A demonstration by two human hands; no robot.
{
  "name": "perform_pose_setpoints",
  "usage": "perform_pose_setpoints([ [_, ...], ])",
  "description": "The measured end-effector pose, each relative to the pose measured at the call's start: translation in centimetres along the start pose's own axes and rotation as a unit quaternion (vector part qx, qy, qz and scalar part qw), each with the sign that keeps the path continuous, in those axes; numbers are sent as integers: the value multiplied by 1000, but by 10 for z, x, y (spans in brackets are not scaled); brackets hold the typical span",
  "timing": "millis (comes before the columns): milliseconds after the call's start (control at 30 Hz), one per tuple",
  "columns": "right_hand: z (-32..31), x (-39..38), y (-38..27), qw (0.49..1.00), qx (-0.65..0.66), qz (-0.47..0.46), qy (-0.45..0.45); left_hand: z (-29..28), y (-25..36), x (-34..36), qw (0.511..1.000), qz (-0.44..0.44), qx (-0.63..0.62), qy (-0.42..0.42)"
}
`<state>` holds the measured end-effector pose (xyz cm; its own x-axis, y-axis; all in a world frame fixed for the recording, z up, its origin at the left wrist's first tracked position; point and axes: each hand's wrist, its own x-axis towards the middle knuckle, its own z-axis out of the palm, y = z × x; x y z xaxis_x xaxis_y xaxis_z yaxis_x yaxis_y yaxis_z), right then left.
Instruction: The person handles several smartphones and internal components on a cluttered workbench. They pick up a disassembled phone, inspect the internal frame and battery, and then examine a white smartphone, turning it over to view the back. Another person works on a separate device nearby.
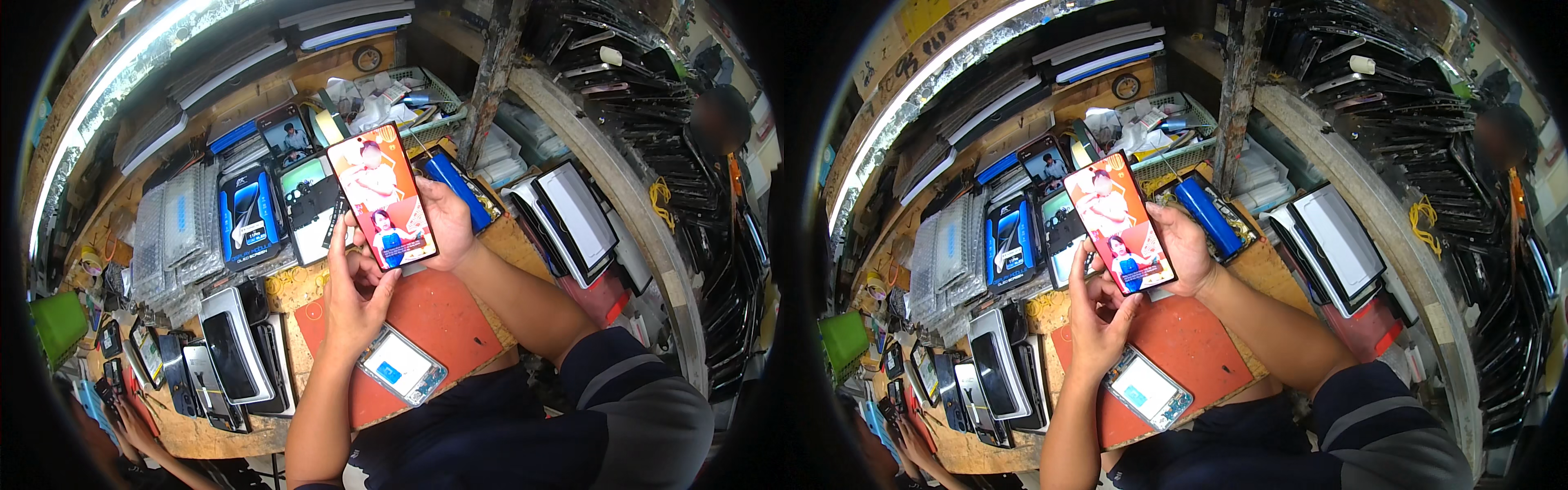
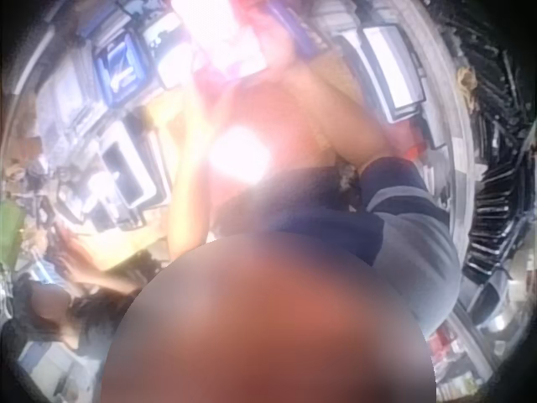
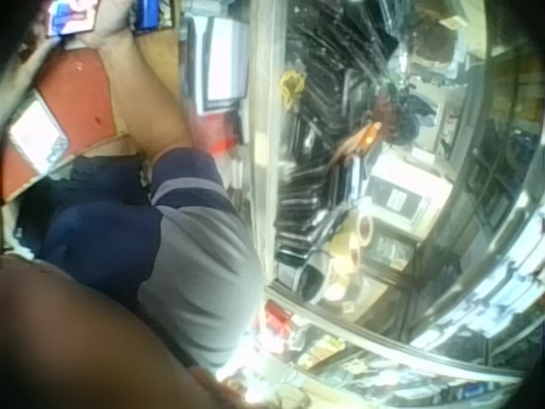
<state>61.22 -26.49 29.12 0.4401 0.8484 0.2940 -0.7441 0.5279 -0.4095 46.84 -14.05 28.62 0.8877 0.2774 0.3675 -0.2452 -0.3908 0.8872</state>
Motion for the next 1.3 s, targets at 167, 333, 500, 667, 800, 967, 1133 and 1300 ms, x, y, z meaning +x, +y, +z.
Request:
perform_pose_setpoints([
  [167,0,1,0,1000,15,3,2,0,1,-1,1000,-12,0,0],
  [333,-1,1,-1,1000,-10,8,4,-1,2,-1,1000,-13,0,0],
  [500,-3,1,-2,999,-51,14,-6,0,4,-1,1000,-8,1,1],
  [667,-3,-1,-3,999,-49,21,7,0,4,0,1000,-5,0,0],
  [800,-3,0,-3,998,-55,19,3,0,4,-1,1000,2,6,0],
  [967,3,1,-7,998,-57,-1,-1,-4,6,1,988,72,127,56],
  [1133,13,3,-9,998,-59,-17,8,-16,14,2,957,212,195,38],
  [1300,12,3,-8,998,-60,-20,6,-17,21,0,943,226,242,-15],
])
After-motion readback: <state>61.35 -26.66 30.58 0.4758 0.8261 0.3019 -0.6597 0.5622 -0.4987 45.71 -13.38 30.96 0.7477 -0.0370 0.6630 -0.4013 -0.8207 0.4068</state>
